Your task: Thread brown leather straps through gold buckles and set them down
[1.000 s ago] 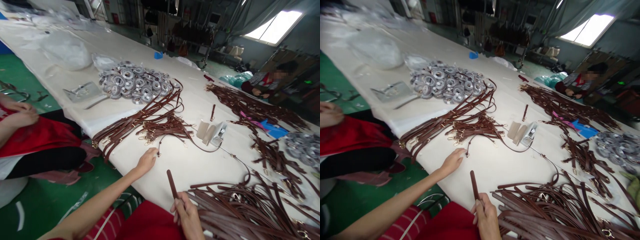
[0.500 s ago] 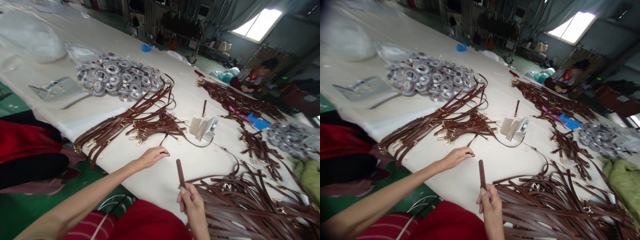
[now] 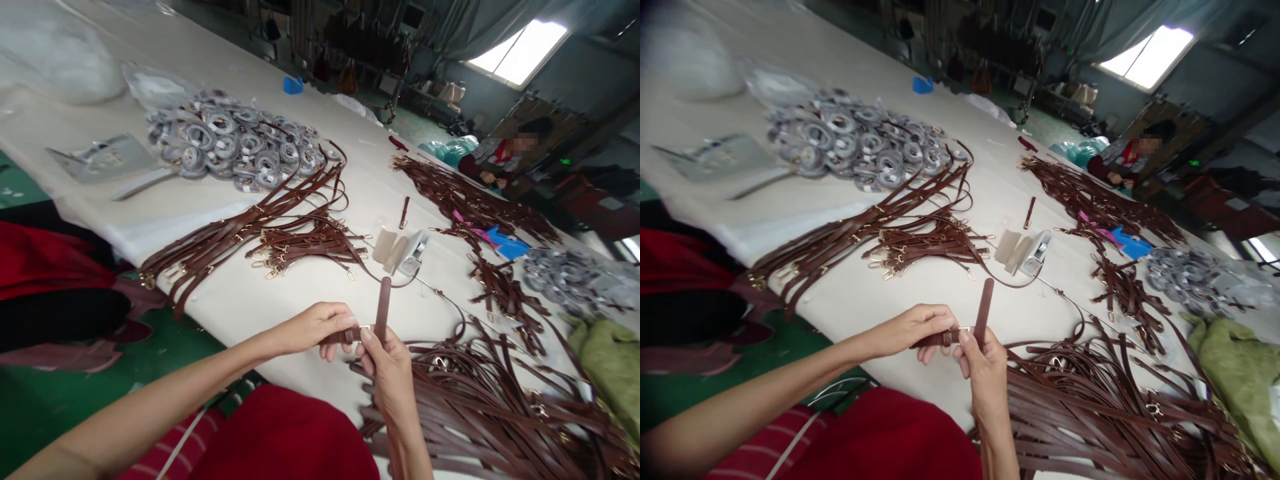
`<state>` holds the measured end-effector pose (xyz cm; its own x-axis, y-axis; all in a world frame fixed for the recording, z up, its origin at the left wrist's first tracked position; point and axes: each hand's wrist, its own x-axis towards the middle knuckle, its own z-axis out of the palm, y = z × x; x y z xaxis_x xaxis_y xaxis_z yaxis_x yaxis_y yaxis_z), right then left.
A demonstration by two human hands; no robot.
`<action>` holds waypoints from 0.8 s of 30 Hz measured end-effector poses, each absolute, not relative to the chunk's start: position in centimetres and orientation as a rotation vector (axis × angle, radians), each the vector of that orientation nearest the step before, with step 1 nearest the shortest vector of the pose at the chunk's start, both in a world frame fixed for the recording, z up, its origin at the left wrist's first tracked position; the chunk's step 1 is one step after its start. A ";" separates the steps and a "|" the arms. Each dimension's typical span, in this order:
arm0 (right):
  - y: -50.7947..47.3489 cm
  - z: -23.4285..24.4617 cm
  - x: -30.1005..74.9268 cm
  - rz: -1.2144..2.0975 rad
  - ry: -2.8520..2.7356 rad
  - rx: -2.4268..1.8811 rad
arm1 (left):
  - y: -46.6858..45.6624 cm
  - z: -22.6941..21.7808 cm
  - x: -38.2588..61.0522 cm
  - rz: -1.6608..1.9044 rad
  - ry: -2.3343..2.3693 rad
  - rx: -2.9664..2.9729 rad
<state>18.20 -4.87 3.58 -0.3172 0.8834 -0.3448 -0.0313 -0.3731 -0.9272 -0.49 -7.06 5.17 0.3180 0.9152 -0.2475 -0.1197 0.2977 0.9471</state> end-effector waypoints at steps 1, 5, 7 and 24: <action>-4.6 3.3 18.6 1.764 -1.142 -1.246 | -7.2 5.1 -1.2 0.815 0.979 1.040; -3.5 2.4 20.2 1.762 -1.038 -1.263 | -8.2 4.2 -4.3 0.673 0.963 0.984; -2.9 2.3 21.1 1.764 -1.004 -1.291 | -9.3 3.4 -5.6 0.636 0.959 0.906; -1.3 2.2 23.4 1.684 -0.870 -1.531 | -17.3 2.4 -12.5 0.718 1.178 0.734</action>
